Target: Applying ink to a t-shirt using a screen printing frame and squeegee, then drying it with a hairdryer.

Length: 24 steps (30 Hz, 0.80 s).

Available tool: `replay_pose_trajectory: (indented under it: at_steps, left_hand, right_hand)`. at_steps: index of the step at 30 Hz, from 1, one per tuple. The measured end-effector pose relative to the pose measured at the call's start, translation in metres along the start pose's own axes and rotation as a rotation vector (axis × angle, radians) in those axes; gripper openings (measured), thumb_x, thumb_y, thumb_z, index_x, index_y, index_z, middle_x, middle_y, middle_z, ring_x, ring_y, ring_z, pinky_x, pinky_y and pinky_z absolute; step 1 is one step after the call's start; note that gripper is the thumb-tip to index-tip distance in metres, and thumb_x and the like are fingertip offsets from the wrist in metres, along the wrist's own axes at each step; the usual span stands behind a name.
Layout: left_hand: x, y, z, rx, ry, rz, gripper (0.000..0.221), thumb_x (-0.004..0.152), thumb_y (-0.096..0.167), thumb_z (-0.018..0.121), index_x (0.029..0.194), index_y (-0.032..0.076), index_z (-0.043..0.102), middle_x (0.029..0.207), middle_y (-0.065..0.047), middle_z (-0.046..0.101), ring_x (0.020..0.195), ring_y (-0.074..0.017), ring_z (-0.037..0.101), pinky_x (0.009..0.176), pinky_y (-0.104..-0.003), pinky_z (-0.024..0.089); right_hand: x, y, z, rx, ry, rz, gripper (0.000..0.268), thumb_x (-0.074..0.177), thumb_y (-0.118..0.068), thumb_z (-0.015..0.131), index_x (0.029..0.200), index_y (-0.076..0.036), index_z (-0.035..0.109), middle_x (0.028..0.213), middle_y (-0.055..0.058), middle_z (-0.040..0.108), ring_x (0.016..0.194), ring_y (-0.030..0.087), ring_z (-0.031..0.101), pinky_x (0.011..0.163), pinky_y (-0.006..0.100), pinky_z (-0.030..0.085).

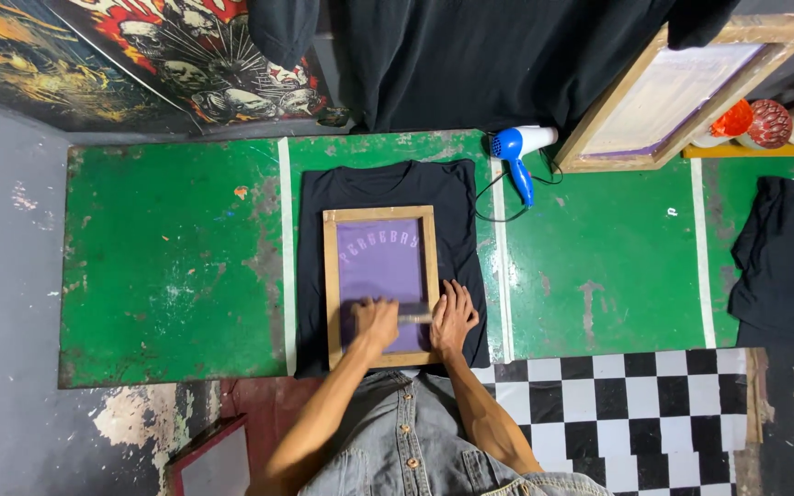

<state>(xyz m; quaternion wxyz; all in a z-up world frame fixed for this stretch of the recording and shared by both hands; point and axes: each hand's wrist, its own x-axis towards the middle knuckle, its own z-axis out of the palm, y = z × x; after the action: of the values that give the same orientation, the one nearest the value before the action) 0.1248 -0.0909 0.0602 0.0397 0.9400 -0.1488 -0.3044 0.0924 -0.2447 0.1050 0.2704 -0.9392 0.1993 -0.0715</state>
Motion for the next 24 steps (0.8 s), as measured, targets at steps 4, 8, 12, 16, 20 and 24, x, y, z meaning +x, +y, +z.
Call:
replay_pose_trajectory:
  at_steps: [4,8,12,16,20,24]
  left_hand:
    - [-0.026,0.005,0.023,-0.067,-0.073,0.005,0.046,0.087,0.017,0.061,0.132,0.007,0.062,0.127,-0.020,0.067,0.123,-0.0545,0.054,0.086,-0.068,0.045]
    - [-0.018,-0.003,0.024,-0.155,-0.165,0.011,0.044,0.085,0.019,0.062,0.128,0.007,0.066,0.123,-0.019,0.070,0.119,-0.0506,0.058,0.086,-0.067,0.047]
    - [0.030,-0.026,0.022,-0.166,-0.310,-0.031,0.043,0.085,0.030,0.063,0.122,0.011,0.072,0.126,-0.013,0.073,0.121,-0.0420,0.066,0.086,-0.063,0.052]
    - [0.015,-0.020,-0.139,-0.148,-0.307,-0.037,0.045,0.083,0.021,0.063,0.126,0.008,0.071,0.133,-0.016,0.069,0.130,-0.0412,0.060,0.098,-0.061,0.051]
    - [0.088,-0.035,-0.148,-0.216,-0.109,-0.149,0.044,0.089,0.024,0.060,0.131,0.010,0.068,0.138,-0.015,0.066,0.134,-0.0426,0.056,0.103,-0.064,0.044]
    - [0.108,-0.032,-0.177,-0.078,0.015,-0.186,0.042,0.090,0.020,0.059,0.131,0.014,0.070,0.133,-0.013,0.070,0.132,-0.0433,0.054,0.107,-0.066,0.035]
  right_hand:
    - [0.001,0.003,0.005,-0.009,0.048,-0.022,0.036,0.115,-0.032,0.029,0.141,-0.031,0.054,0.145,-0.004,0.049,0.143,0.018,0.037,0.107,0.047,0.022]
    - [-0.001,0.005,0.007,-0.042,0.054,-0.026,0.035,0.115,-0.033,0.030,0.138,-0.030,0.056,0.144,-0.005,0.050,0.144,0.017,0.037,0.108,0.046,0.021]
    - [0.003,0.004,0.008,-0.065,0.064,-0.036,0.035,0.115,-0.034,0.029,0.137,-0.032,0.056,0.144,-0.006,0.049,0.144,0.016,0.035,0.108,0.046,0.019]
    - [-0.001,0.007,0.007,-0.048,0.037,-0.039,0.035,0.115,-0.033,0.028,0.135,-0.031,0.056,0.143,-0.006,0.048,0.144,0.017,0.035,0.109,0.046,0.019]
    - [-0.001,0.005,0.006,-0.080,0.039,-0.047,0.032,0.114,-0.034,0.030,0.133,-0.031,0.056,0.144,-0.006,0.047,0.144,0.017,0.035,0.109,0.046,0.020]
    - [0.000,0.006,0.006,-0.092,0.053,-0.051,0.032,0.113,-0.034,0.031,0.132,-0.033,0.056,0.144,-0.007,0.047,0.145,0.016,0.036,0.110,0.045,0.022]
